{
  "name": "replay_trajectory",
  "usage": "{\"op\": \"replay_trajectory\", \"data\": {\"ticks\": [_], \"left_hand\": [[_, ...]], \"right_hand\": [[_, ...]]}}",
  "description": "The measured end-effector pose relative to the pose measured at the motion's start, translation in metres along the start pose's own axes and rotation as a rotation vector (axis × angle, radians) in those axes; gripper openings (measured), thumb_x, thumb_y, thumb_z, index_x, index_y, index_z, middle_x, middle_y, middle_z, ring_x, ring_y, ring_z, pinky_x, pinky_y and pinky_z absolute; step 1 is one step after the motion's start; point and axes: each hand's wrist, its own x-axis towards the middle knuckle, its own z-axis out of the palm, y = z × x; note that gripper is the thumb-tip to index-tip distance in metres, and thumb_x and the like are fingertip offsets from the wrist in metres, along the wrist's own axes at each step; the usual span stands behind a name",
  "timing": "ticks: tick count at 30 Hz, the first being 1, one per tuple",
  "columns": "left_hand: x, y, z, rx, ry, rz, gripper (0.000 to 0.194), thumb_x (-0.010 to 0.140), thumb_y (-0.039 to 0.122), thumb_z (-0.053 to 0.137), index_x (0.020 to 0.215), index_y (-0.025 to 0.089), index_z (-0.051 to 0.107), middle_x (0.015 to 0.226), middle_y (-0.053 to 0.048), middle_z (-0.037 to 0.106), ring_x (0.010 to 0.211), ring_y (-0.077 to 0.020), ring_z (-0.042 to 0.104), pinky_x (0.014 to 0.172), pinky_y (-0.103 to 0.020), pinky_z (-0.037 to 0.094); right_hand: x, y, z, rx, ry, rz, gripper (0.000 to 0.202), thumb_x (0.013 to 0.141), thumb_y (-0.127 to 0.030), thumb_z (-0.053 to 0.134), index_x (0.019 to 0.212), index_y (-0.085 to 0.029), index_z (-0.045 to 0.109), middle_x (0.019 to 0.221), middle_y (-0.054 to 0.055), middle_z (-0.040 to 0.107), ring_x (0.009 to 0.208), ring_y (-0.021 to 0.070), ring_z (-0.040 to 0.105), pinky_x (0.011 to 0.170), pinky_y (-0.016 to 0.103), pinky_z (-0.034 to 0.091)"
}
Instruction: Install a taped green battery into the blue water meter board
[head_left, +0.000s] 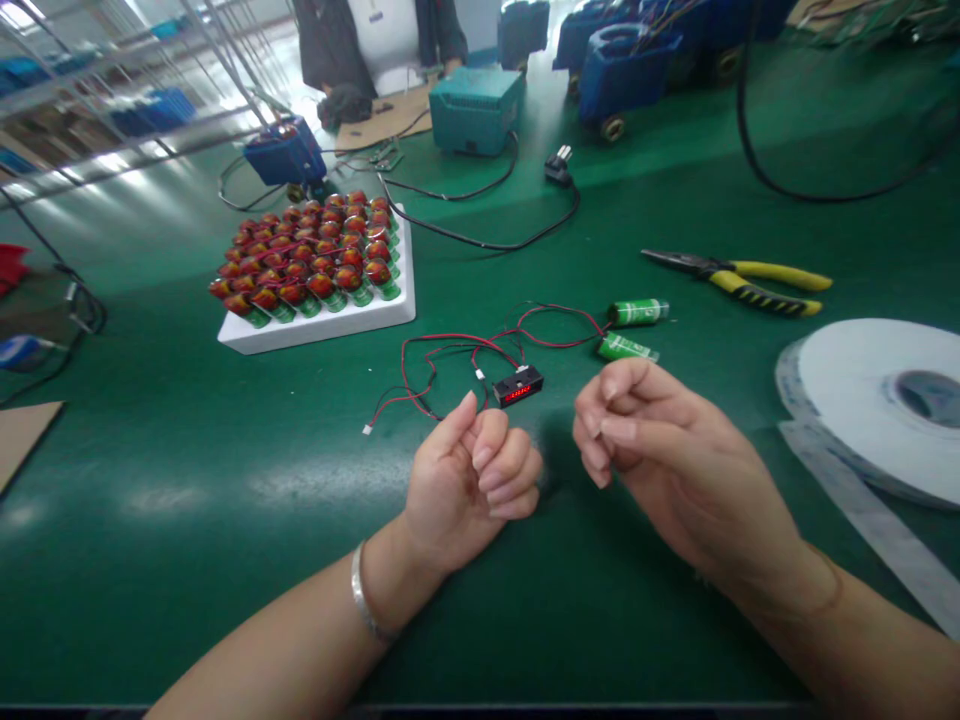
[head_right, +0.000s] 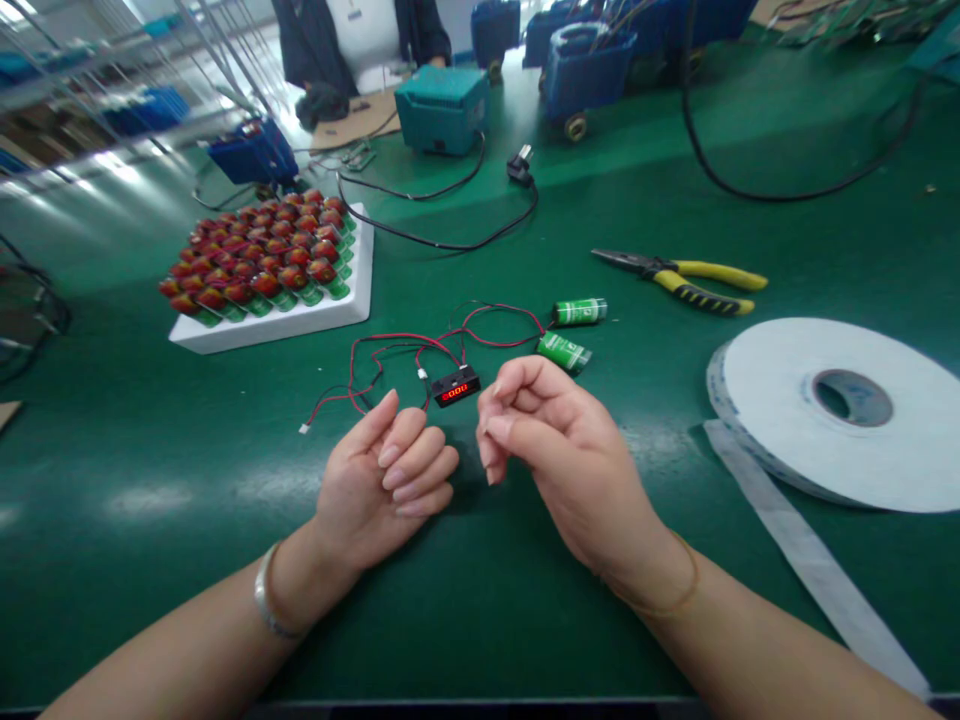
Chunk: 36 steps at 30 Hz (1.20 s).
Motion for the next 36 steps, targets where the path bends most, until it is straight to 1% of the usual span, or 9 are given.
{"op": "replay_trajectory", "data": {"ticks": [6,9,12,17,21,26,29,31,36], "left_hand": [[-0.001,-0.001,0.001,-0.032,-0.009,0.012,0.064,0.101,0.038,0.011,0.054,0.015,0.048,0.049,0.001,0.035,0.044,-0.0092,0.038,0.041,-0.017,0.033],[0.000,-0.002,-0.003,-0.017,-0.022,0.023,0.066,0.101,0.036,0.013,0.058,0.014,0.058,0.056,-0.005,0.056,0.051,-0.0125,0.057,0.046,-0.020,0.046],[0.001,-0.002,-0.009,-0.004,-0.069,0.010,0.065,0.102,0.033,0.017,0.073,0.011,0.072,0.081,-0.011,0.075,0.074,-0.0179,0.072,0.063,-0.024,0.058],[0.002,0.000,-0.015,0.002,-0.110,-0.012,0.047,0.098,0.031,0.035,0.090,0.009,0.076,0.096,-0.009,0.077,0.090,-0.0195,0.073,0.077,-0.027,0.060],[0.001,-0.003,-0.011,0.081,-0.064,0.034,0.027,0.089,0.032,0.057,0.090,0.012,0.076,0.091,-0.007,0.078,0.082,-0.0173,0.073,0.071,-0.023,0.060],[-0.005,-0.016,-0.001,0.690,0.137,0.440,0.004,0.083,0.018,0.069,0.085,0.021,0.072,0.078,0.003,0.070,0.064,-0.0069,0.065,0.060,-0.014,0.054],[-0.007,-0.020,0.003,1.182,0.125,0.846,0.013,0.078,0.010,0.073,0.085,0.021,0.070,0.078,0.003,0.066,0.070,-0.0070,0.063,0.065,-0.015,0.052],[-0.006,-0.020,0.004,1.340,0.098,1.033,0.017,0.077,0.008,0.075,0.088,0.020,0.067,0.080,0.002,0.066,0.074,-0.0081,0.062,0.067,-0.016,0.052],[-0.002,-0.019,0.007,1.456,0.089,1.163,0.017,0.075,0.011,0.078,0.085,0.017,0.065,0.077,0.002,0.064,0.071,-0.0081,0.061,0.064,-0.017,0.052]], "right_hand": [[0.003,-0.007,-0.006,0.215,-0.113,0.143,0.012,0.076,-0.021,0.056,0.084,-0.021,0.047,0.070,-0.003,0.042,0.053,0.0115,0.045,0.046,0.020,0.043],[0.002,-0.003,-0.010,0.245,-0.110,0.148,0.014,0.077,-0.022,0.056,0.090,-0.020,0.051,0.075,0.000,0.054,0.060,0.0121,0.055,0.054,0.020,0.051],[0.002,0.001,-0.013,0.293,-0.141,0.134,0.015,0.082,-0.019,0.055,0.097,-0.019,0.057,0.089,0.004,0.068,0.079,0.0129,0.066,0.070,0.021,0.056],[0.002,0.005,-0.015,0.479,-0.220,0.133,0.016,0.088,-0.012,0.054,0.102,-0.017,0.062,0.107,0.005,0.070,0.093,0.0116,0.068,0.083,0.018,0.055],[0.001,0.004,-0.016,0.584,-0.168,0.206,0.015,0.086,-0.010,0.061,0.100,-0.015,0.061,0.099,0.006,0.070,0.077,0.0084,0.066,0.073,0.015,0.055],[-0.002,0.000,-0.010,0.744,-0.074,0.353,0.017,0.079,-0.004,0.058,0.093,-0.015,0.056,0.073,-0.003,0.055,0.045,0.0018,0.042,0.041,0.006,0.038],[-0.004,0.002,-0.005,0.788,-0.090,0.396,0.018,0.078,-0.004,0.058,0.093,-0.015,0.055,0.073,-0.003,0.054,0.041,0.0008,0.032,0.037,0.006,0.030],[-0.005,0.004,-0.003,0.806,-0.117,0.408,0.019,0.079,-0.004,0.059,0.093,-0.015,0.054,0.074,-0.003,0.055,0.040,0.0001,0.026,0.037,0.006,0.026],[-0.007,0.006,-0.002,0.794,-0.132,0.437,0.018,0.080,-0.004,0.062,0.090,-0.015,0.052,0.075,-0.004,0.057,0.040,-0.0005,0.020,0.036,0.007,0.020]]}}
